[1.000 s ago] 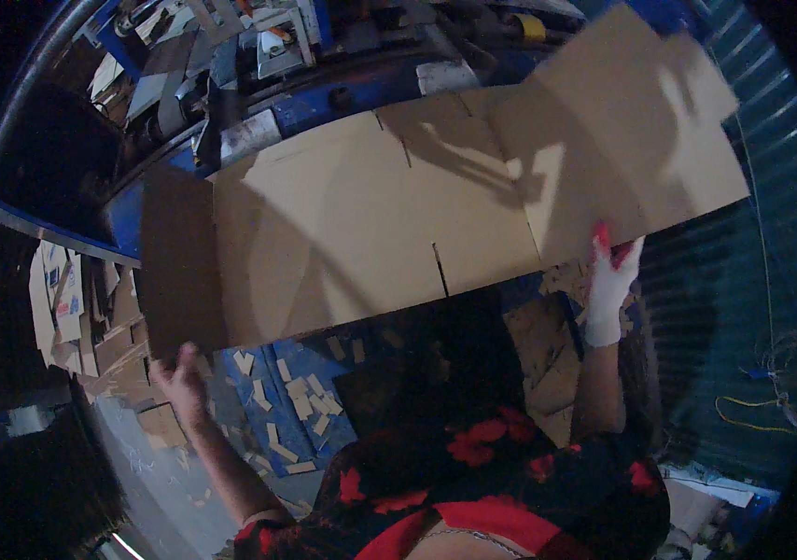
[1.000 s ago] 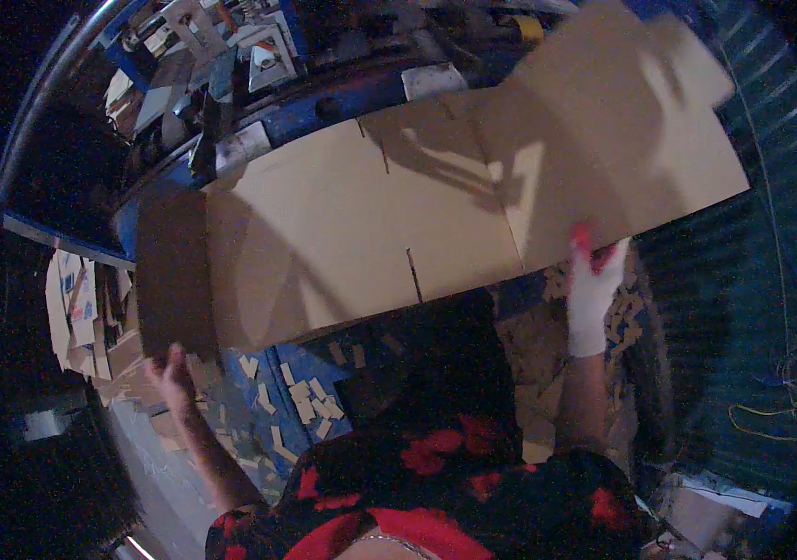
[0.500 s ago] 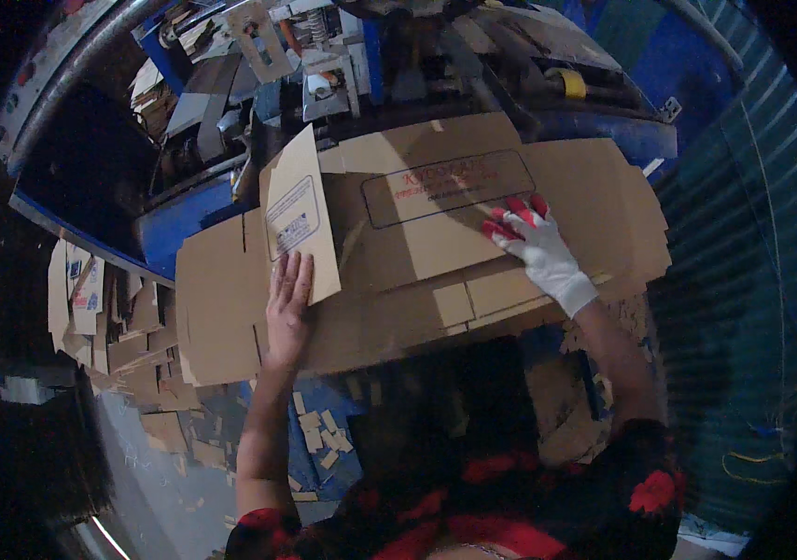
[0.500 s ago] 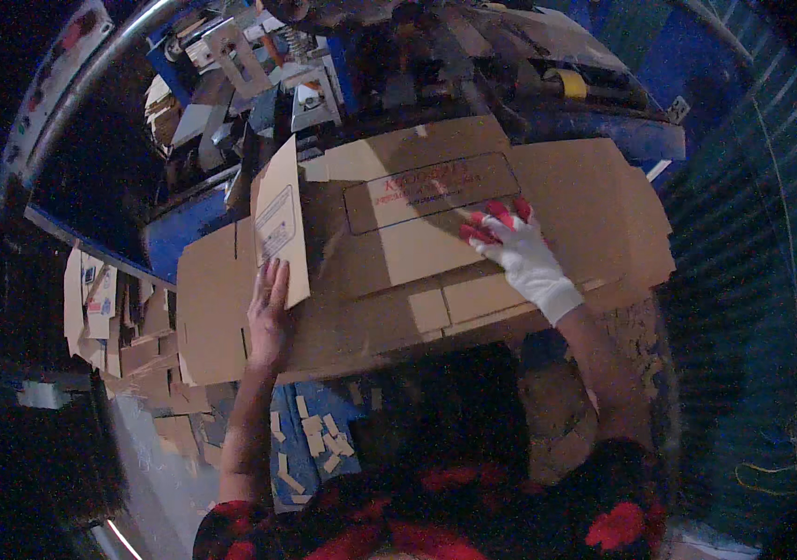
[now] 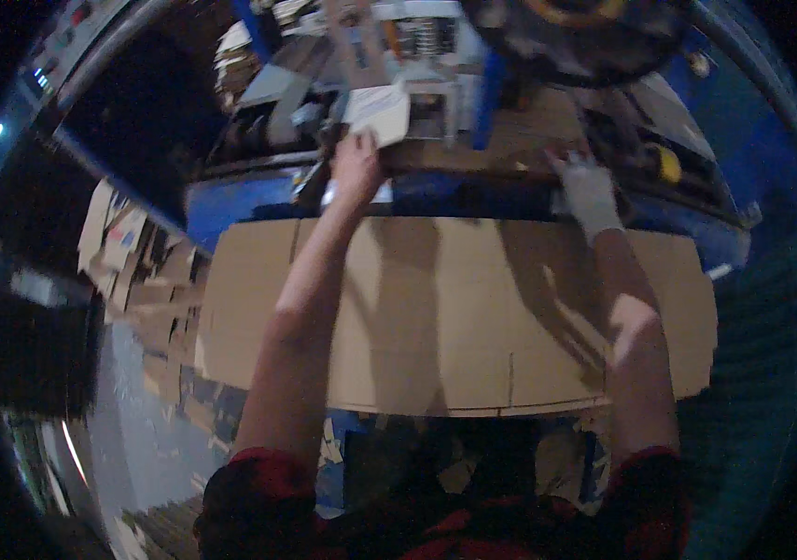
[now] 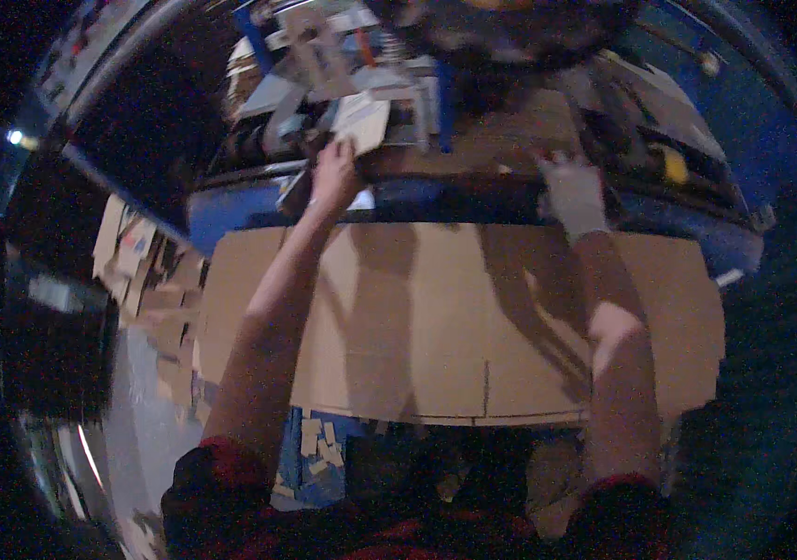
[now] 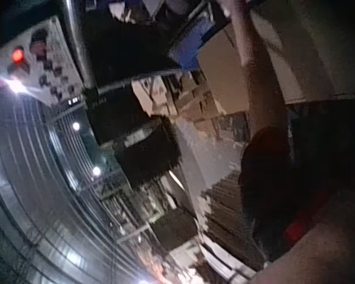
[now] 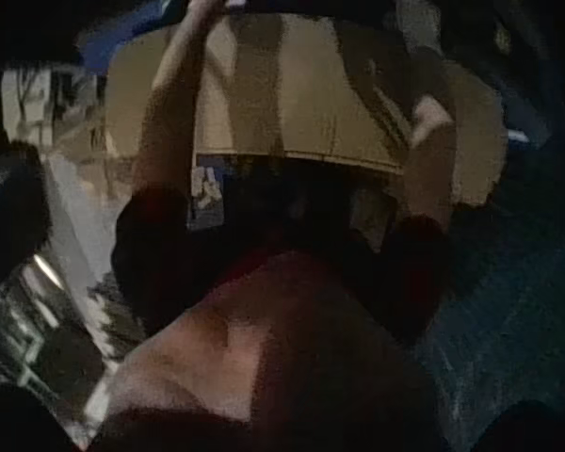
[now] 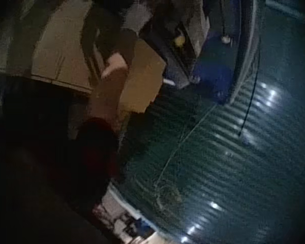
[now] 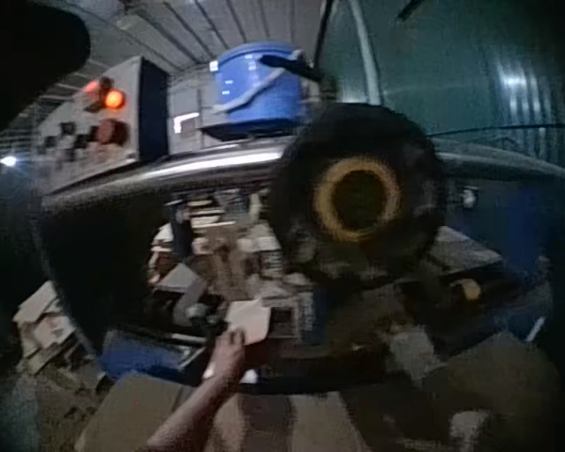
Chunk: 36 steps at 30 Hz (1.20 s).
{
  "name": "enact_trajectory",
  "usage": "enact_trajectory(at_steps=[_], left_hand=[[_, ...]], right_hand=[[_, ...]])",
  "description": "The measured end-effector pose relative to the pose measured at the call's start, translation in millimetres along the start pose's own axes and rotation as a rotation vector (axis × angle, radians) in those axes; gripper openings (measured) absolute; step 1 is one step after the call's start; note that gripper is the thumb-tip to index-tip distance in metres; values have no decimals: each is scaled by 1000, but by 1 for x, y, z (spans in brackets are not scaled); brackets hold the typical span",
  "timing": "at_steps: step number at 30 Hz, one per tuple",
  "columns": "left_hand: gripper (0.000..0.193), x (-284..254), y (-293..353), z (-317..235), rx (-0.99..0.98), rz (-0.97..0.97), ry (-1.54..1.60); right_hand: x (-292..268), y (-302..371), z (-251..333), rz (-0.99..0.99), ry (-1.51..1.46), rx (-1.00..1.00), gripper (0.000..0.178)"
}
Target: The person repeatedly folds flat cardboard sheets into box shapes using both hands. They align the flaps and crease the edges, then place the folded boxes onto a nearby stack. The process is continuous and repetitive throughout the clip.
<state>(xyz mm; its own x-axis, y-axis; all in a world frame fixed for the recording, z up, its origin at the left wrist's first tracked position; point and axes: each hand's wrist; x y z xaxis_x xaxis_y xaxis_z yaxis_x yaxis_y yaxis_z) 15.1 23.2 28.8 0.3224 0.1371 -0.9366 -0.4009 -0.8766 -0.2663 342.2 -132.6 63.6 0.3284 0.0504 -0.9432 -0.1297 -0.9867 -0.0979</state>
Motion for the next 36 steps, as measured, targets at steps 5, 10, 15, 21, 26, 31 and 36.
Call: enact_trajectory(at_steps=[5,10,15,21,26,31,36], left_hand=[[45,-2,86,41,293,24,240],[48,-70,273,143,-190,23,-449],[60,-82,351,173,-503,39,86],[63,-84,382,200,-422,-86,-287],[60,-84,362,230,-546,137,-224],[63,-121,362,225,-407,0,277],[68,-153,375,84,-178,99,1183]], right_hand=[[17,73,-15,-218,-356,42,41],[33,264,-54,-121,-376,362,53],[53,380,-37,49,-163,394,67],[46,421,-20,-666,-252,1090,69],[55,428,-27,-657,-1805,1136,64],[-15,403,1,-861,-1313,878,49],[-44,394,81,-219,-799,231,60]])
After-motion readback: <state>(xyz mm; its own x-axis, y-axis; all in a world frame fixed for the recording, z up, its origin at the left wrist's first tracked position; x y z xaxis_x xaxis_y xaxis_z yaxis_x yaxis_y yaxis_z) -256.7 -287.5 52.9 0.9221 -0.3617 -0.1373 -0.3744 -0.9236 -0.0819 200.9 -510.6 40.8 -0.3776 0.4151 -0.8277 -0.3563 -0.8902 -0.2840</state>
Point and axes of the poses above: each hand's wrist, its own y-axis away from the middle knuckle, its own x-axis out of the palm, z = x × y, and after that the axes turned 8 degrees about z, right-handed
